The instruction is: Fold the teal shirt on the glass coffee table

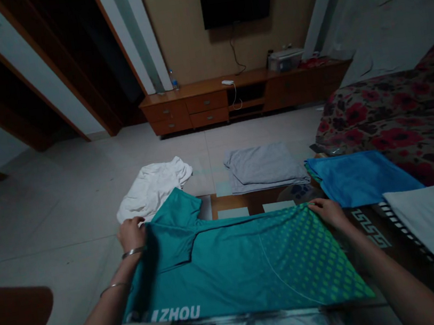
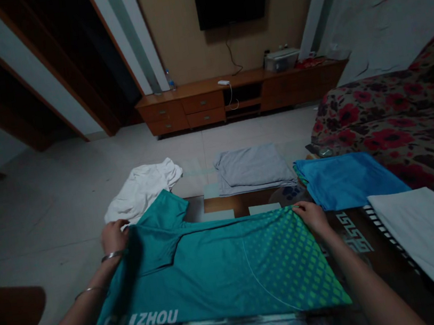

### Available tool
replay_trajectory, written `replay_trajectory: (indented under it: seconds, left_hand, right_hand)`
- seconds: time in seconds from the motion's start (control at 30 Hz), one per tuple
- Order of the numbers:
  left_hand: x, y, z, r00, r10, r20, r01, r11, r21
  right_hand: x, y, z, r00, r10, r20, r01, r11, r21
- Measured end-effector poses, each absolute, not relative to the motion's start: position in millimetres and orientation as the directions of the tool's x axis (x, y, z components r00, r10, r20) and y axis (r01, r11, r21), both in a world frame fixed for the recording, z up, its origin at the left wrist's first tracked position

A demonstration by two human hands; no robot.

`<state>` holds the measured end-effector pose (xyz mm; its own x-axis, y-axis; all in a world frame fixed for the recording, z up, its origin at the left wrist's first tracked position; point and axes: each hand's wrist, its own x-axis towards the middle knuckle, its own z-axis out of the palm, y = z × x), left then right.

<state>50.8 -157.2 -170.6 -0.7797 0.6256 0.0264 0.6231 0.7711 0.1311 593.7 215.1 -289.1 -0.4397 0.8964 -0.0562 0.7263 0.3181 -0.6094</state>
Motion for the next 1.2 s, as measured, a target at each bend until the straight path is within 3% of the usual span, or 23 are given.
replay_trajectory:
  seconds: [0.07, 0.17, 0.3, 0.57, 0.67, 0.9, 1.2]
  left_hand:
    - [86, -146, -175, -0.673, 0.733, 0.096, 0.739, 0.671, 0.060]
    - [142, -132, -183, -0.398, 0.914, 0.083, 0.917, 0.399, -0.003]
    - [180, -121, -196, -0.278, 0.960, 0.010, 0.958, 0.278, -0.072]
    - [161, -108, -200, -0.275, 0.957, -0.096, 0.951, 0.256, -0.175]
    - [151, -103, -201, -0.267, 0.956, -0.119, 0.959, 0.252, -0.126]
    - [127, -84, -190, -0.389, 0.893, -0.227, 0.910, 0.411, 0.053]
    - [114, -70, -183, -0.418, 0.866, -0.276, 0.893, 0.447, 0.048]
  right_hand:
    - [594, 213, -291, -0.429, 0.902, -0.046, 0.750, 0.327, -0.575]
    - [594, 211, -292, -0.425, 0.904, -0.044, 0.776, 0.339, -0.532]
    - [593, 210, -290, -0.435, 0.899, -0.043, 0.779, 0.352, -0.519]
    - [594, 206, -276, -0.422, 0.906, -0.020, 0.738, 0.331, -0.589]
    - [593, 204, -267, -0.413, 0.911, -0.011, 0.734, 0.325, -0.597]
    - [590, 207, -259, -0.384, 0.923, -0.016, 0.749, 0.302, -0.590]
    - [575, 216, -256, -0.420, 0.907, -0.006, 0.753, 0.345, -0.560]
